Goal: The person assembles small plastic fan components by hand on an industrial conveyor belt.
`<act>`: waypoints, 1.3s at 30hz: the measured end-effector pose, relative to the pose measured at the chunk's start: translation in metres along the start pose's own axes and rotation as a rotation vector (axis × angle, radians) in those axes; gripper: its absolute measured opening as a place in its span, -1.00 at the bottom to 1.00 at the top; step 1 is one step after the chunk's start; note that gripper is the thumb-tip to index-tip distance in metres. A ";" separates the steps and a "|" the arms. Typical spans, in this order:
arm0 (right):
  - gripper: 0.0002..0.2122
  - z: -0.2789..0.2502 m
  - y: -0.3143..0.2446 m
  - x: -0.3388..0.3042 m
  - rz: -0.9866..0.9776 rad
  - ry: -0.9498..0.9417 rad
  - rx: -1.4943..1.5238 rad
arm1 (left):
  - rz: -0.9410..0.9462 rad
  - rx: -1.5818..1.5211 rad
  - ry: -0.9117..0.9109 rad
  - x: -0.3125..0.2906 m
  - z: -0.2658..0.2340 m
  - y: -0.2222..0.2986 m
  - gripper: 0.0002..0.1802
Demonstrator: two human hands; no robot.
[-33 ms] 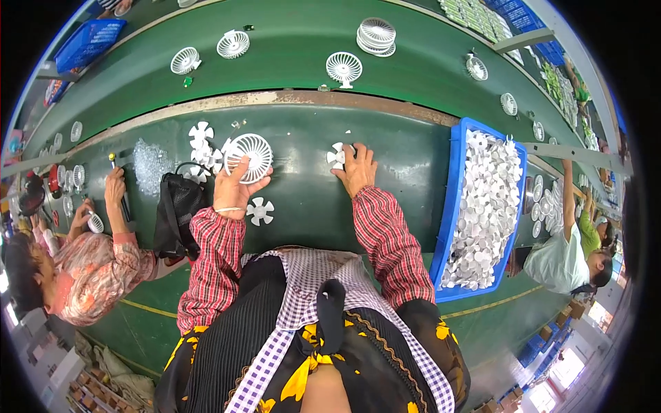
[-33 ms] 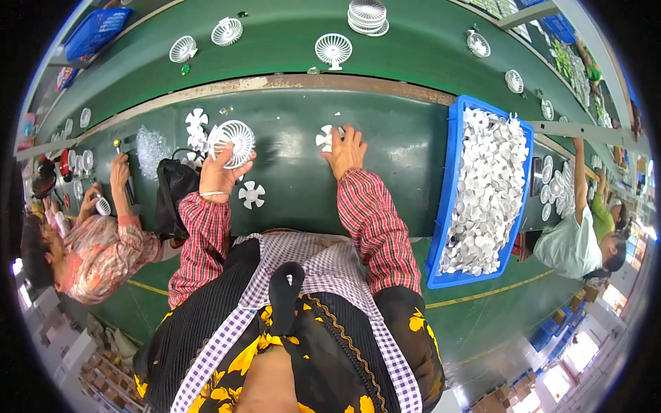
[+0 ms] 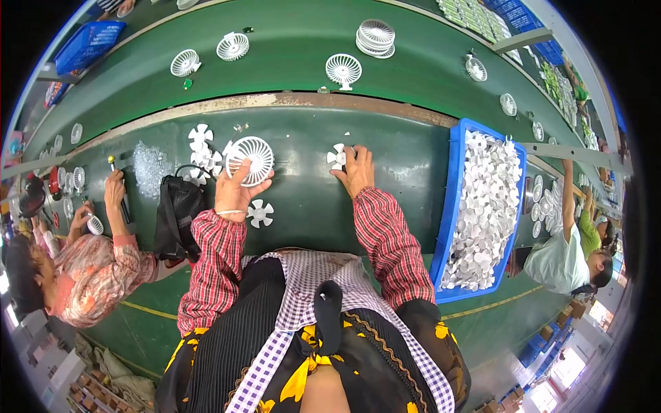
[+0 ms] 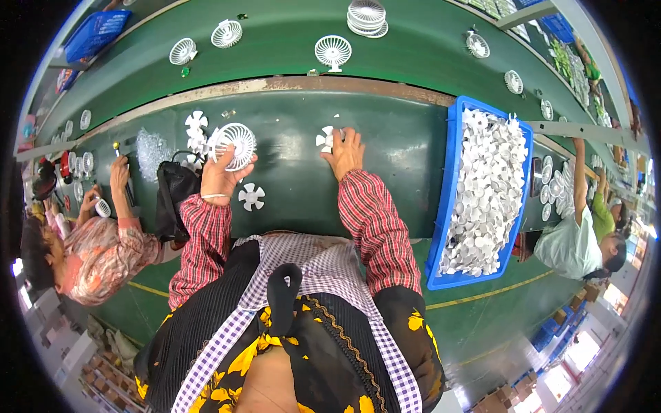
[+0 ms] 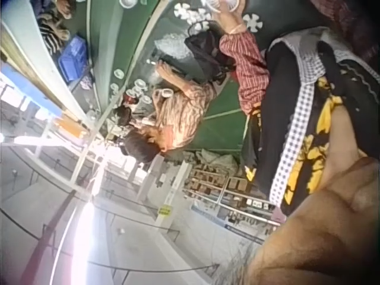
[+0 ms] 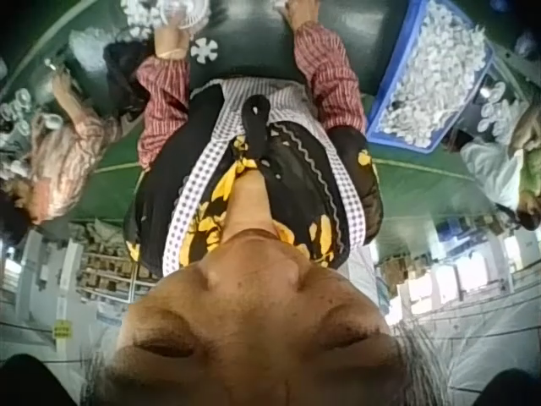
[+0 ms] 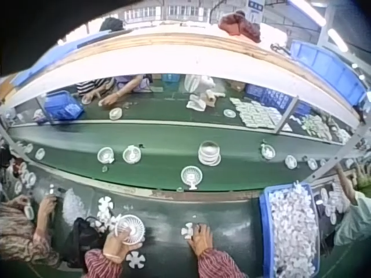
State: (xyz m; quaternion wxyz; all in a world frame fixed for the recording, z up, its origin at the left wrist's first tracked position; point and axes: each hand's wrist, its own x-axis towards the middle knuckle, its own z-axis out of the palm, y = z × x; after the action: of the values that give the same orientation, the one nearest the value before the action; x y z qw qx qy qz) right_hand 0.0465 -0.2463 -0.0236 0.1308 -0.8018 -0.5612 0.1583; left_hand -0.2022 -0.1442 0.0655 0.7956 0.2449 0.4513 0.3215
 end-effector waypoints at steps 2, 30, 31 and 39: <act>-0.40 0.023 0.020 -0.002 -0.093 0.081 0.013 | -0.032 0.007 -0.023 0.002 0.009 -0.005 -0.64; -0.67 -0.071 -0.011 0.003 -0.176 0.271 0.571 | 0.126 0.246 -0.219 0.012 0.043 -0.040 -0.52; -0.68 -0.089 -0.031 -0.004 -0.218 0.301 0.607 | 0.129 0.248 -0.238 0.010 0.044 -0.040 -0.49; -0.64 -0.100 -0.076 -0.025 -0.466 0.270 0.416 | 0.195 0.373 -0.373 -0.007 0.060 -0.032 -0.42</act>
State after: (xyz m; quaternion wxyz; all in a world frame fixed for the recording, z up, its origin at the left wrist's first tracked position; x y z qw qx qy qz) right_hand 0.0135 -0.2476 0.0998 0.3974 -0.6220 -0.6625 0.1278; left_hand -0.1429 -0.1771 0.0759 0.7714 0.4845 0.3226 0.2572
